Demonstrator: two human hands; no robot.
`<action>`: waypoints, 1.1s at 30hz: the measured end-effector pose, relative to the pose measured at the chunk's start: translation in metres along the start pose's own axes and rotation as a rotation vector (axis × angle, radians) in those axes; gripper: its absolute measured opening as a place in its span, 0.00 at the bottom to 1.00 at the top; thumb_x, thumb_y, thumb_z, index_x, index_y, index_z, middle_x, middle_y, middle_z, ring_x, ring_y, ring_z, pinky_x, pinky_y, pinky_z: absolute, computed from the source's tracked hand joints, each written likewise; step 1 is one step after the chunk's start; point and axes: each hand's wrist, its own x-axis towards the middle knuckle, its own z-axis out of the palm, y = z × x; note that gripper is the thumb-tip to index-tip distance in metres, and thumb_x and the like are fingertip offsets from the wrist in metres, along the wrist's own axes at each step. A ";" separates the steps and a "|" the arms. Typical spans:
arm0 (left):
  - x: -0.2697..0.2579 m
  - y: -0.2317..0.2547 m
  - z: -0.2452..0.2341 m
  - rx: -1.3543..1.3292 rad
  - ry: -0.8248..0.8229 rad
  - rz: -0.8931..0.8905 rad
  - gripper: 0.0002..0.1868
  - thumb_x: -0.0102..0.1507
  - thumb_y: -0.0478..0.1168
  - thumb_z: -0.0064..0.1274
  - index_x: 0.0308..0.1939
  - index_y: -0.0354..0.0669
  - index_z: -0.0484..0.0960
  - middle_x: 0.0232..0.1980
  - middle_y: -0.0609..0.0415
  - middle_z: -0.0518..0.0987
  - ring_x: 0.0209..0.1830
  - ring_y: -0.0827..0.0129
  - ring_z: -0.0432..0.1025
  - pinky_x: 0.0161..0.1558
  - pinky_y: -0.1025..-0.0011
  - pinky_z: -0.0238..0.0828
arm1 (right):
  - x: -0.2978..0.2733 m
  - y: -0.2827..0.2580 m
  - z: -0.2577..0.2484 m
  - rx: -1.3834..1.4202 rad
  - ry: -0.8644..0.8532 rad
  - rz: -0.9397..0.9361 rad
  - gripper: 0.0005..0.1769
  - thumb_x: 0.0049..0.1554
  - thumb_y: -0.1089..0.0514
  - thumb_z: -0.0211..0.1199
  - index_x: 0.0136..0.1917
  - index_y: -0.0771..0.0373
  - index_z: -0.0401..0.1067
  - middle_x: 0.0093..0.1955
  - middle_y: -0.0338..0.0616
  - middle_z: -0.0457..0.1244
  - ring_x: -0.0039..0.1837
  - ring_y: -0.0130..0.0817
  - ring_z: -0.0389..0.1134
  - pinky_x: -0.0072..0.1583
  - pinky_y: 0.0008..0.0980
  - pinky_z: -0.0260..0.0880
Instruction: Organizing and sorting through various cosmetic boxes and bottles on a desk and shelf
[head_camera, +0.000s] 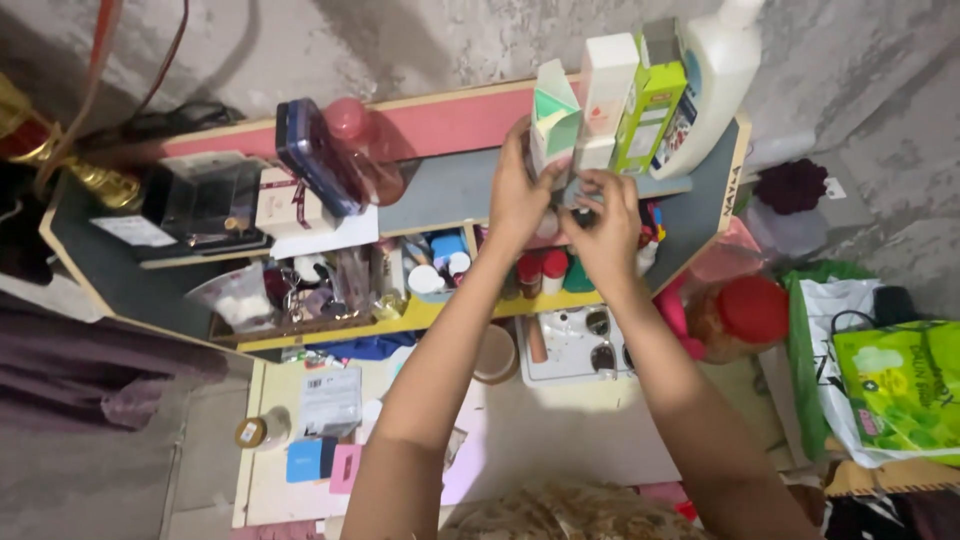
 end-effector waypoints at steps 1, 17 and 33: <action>0.006 -0.008 0.003 -0.003 -0.002 0.003 0.39 0.60 0.37 0.65 0.72 0.37 0.63 0.61 0.31 0.72 0.65 0.29 0.68 0.67 0.42 0.64 | -0.001 0.001 -0.006 -0.003 0.003 -0.002 0.30 0.45 0.76 0.74 0.60 0.71 0.69 0.57 0.52 0.57 0.57 0.57 0.70 0.56 0.37 0.79; 0.014 -0.038 0.035 0.127 0.106 -0.016 0.37 0.59 0.45 0.67 0.70 0.54 0.68 0.56 0.50 0.73 0.61 0.50 0.75 0.66 0.55 0.71 | -0.018 0.037 -0.043 -0.111 -0.003 0.282 0.15 0.52 0.66 0.68 0.53 0.55 0.78 0.48 0.36 0.63 0.51 0.43 0.74 0.49 0.30 0.76; 0.005 -0.036 0.002 0.099 -0.072 0.106 0.37 0.66 0.37 0.60 0.76 0.52 0.59 0.65 0.45 0.71 0.68 0.53 0.69 0.67 0.57 0.71 | -0.037 0.025 -0.053 -0.162 -0.082 0.183 0.08 0.60 0.66 0.64 0.52 0.57 0.75 0.52 0.41 0.62 0.48 0.31 0.71 0.48 0.24 0.70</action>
